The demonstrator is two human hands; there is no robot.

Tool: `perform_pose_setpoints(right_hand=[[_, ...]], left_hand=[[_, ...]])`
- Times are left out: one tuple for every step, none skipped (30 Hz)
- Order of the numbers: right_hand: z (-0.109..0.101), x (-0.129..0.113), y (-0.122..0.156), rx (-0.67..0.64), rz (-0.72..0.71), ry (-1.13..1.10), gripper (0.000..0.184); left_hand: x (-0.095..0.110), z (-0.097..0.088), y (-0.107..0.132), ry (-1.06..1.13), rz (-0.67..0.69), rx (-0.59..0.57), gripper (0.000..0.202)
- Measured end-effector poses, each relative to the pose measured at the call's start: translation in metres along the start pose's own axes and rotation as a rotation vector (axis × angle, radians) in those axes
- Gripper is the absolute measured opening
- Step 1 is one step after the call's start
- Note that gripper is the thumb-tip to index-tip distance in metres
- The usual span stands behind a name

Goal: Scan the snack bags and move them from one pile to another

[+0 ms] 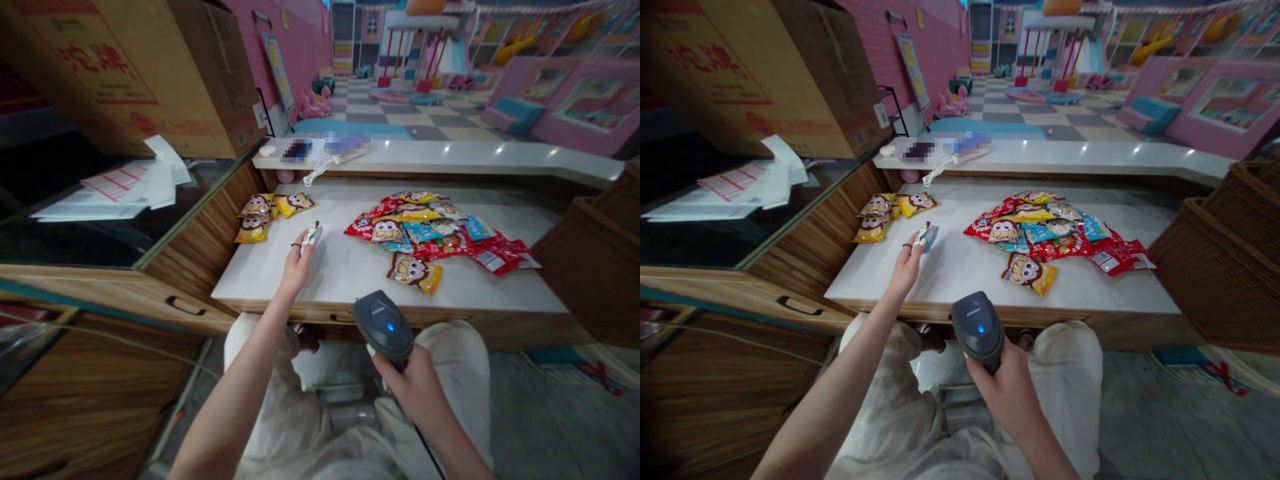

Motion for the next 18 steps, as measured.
perform_pose_setpoints(right_hand=[[0.0, -0.002, -0.001, 0.004, -0.01, 0.003, 0.02], [0.001, -0.005, -0.002, 0.007, -0.02, 0.007, 0.019], [0.001, -0.008, -0.003, 0.011, -0.031, 0.011, 0.018], [0.001, -0.01, -0.004, 0.016, -0.041, 0.014, 0.018], [0.001, -0.012, -0.005, 0.022, -0.049, 0.017, 0.018], [0.001, -0.013, -0.006, 0.028, -0.054, 0.02, 0.019], [0.0, -0.013, -0.007, 0.036, -0.056, 0.023, 0.019], [0.001, -0.013, -0.008, 0.042, -0.055, 0.026, 0.019], [0.001, -0.012, -0.009, 0.047, -0.053, 0.031, 0.019], [0.002, -0.011, -0.009, 0.049, -0.05, 0.036, 0.019], [0.002, -0.011, -0.011, 0.053, -0.045, 0.04, 0.019], [0.003, -0.01, -0.012, 0.055, -0.04, 0.042, 0.019], [0.004, -0.01, -0.013, 0.056, -0.035, 0.041, 0.02], [0.004, -0.011, -0.015, 0.058, -0.031, 0.038, 0.021], [0.005, -0.013, -0.016, 0.059, -0.029, 0.032, 0.022], [0.005, -0.015, -0.018, 0.057, -0.029, 0.026, 0.023], [0.006, -0.017, -0.02, 0.053, -0.03, 0.02, 0.024], [0.007, -0.02, -0.021, 0.048, -0.033, 0.014, 0.024]], left_hand=[[-0.007, 0.002, 0.007, 0.153, -0.079, 0.015, 0.035], [-0.016, 0.007, 0.014, 0.299, -0.168, 0.026, 0.032], [-0.024, 0.013, 0.022, 0.431, -0.257, 0.031, 0.029], [-0.032, 0.02, 0.028, 0.54, -0.343, 0.028, 0.027], [-0.038, 0.027, 0.034, 0.622, -0.418, 0.019, 0.026], [-0.042, 0.033, 0.038, 0.678, -0.479, 0.002, 0.025], [-0.045, 0.038, 0.041, 0.715, -0.523, -0.017, 0.025], [-0.046, 0.041, 0.043, 0.739, -0.551, -0.034, 0.026], [-0.046, 0.043, 0.044, 0.755, -0.567, -0.05, 0.027], [-0.046, 0.044, 0.045, 0.766, -0.575, -0.06, 0.028], [-0.046, 0.044, 0.045, 0.774, -0.58, -0.065, 0.028], [-0.047, 0.043, 0.045, 0.781, -0.583, -0.066, 0.028], [-0.047, 0.043, 0.046, 0.783, -0.588, -0.066, 0.027], [-0.048, 0.042, 0.047, 0.781, -0.593, -0.065, 0.026], [-0.05, 0.041, 0.047, 0.773, -0.594, -0.064, 0.024], [-0.051, 0.041, 0.048, 0.763, -0.59, -0.063, 0.022], [-0.052, 0.04, 0.048, 0.751, -0.582, -0.061, 0.021], [-0.052, 0.039, 0.048, 0.741, -0.573, -0.06, 0.02]])
Point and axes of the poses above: each hand's wrist, its own y-axis away from the middle knuckle, its own z-axis out of the palm, x = y × z, the point moved 10 cm from there along -y, towards the middle knuckle, and after that the axes turned 2 degrees about y, right-handed, at the moved point
